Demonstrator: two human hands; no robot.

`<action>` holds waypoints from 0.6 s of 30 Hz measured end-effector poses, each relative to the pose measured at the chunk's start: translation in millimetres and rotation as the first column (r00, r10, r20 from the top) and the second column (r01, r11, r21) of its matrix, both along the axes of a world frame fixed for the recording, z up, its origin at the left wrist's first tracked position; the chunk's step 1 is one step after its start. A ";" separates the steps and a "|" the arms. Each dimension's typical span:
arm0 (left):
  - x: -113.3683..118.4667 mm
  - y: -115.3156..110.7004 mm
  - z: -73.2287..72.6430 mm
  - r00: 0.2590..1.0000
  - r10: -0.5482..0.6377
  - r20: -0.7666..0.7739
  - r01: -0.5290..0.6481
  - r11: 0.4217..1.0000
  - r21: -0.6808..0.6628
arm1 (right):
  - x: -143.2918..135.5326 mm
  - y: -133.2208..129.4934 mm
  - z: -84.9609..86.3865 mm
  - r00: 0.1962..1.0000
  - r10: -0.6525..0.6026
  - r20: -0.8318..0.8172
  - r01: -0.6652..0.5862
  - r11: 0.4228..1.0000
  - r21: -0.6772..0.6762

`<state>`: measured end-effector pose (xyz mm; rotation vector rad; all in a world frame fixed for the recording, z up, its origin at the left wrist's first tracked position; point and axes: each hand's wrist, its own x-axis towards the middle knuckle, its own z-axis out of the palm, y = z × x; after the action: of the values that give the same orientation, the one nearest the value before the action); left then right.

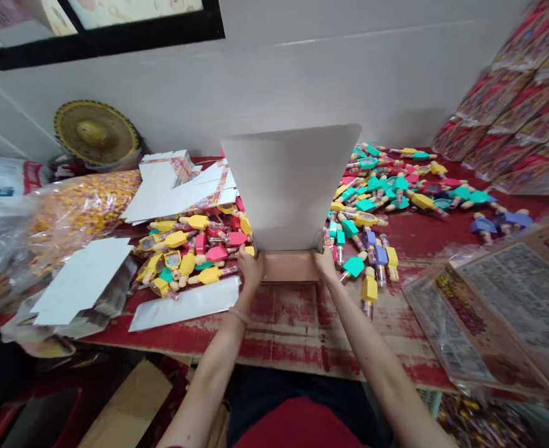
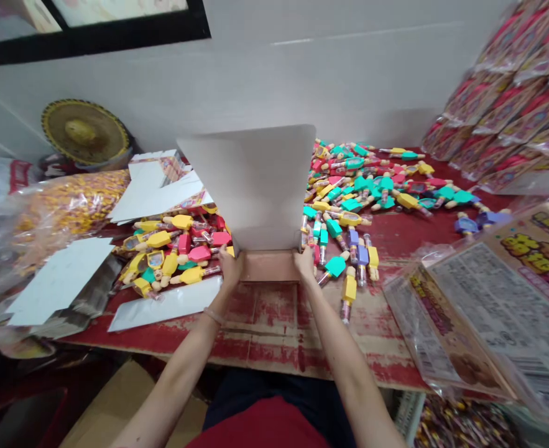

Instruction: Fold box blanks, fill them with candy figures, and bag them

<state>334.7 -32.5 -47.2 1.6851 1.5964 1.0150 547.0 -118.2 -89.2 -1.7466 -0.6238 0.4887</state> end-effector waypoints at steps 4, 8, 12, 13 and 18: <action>13.3 -28.5 3.2 0.956 -0.133 -0.261 0.222 0.910 0.350 | 3.0 1.4 -0.4 1.000 0.020 -0.006 -0.020 0.997 -0.079; 33.3 -33.0 14.6 0.670 -0.385 -0.635 0.572 0.812 0.112 | 1.7 -2.9 2.7 0.999 0.039 0.018 -0.036 0.992 -0.121; 44.1 -16.5 26.9 0.496 -0.422 -0.759 0.616 0.787 -0.036 | -3.2 -8.0 7.7 0.999 0.029 0.036 -0.024 0.989 -0.148; 45.8 -12.8 28.8 0.476 -0.433 -0.766 0.628 0.777 -0.049 | -4.2 -9.1 8.4 0.999 0.024 0.040 -0.018 0.988 -0.150; 55.6 -10.5 26.9 0.373 -0.467 -0.802 0.667 0.736 -0.118 | -8.4 -12.5 10.3 0.997 0.047 0.058 -0.038 0.989 -0.140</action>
<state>390.4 -43.1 -20.3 2.8516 1.1110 -0.0028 538.6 -130.7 -78.9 -1.8891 -0.6853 0.5204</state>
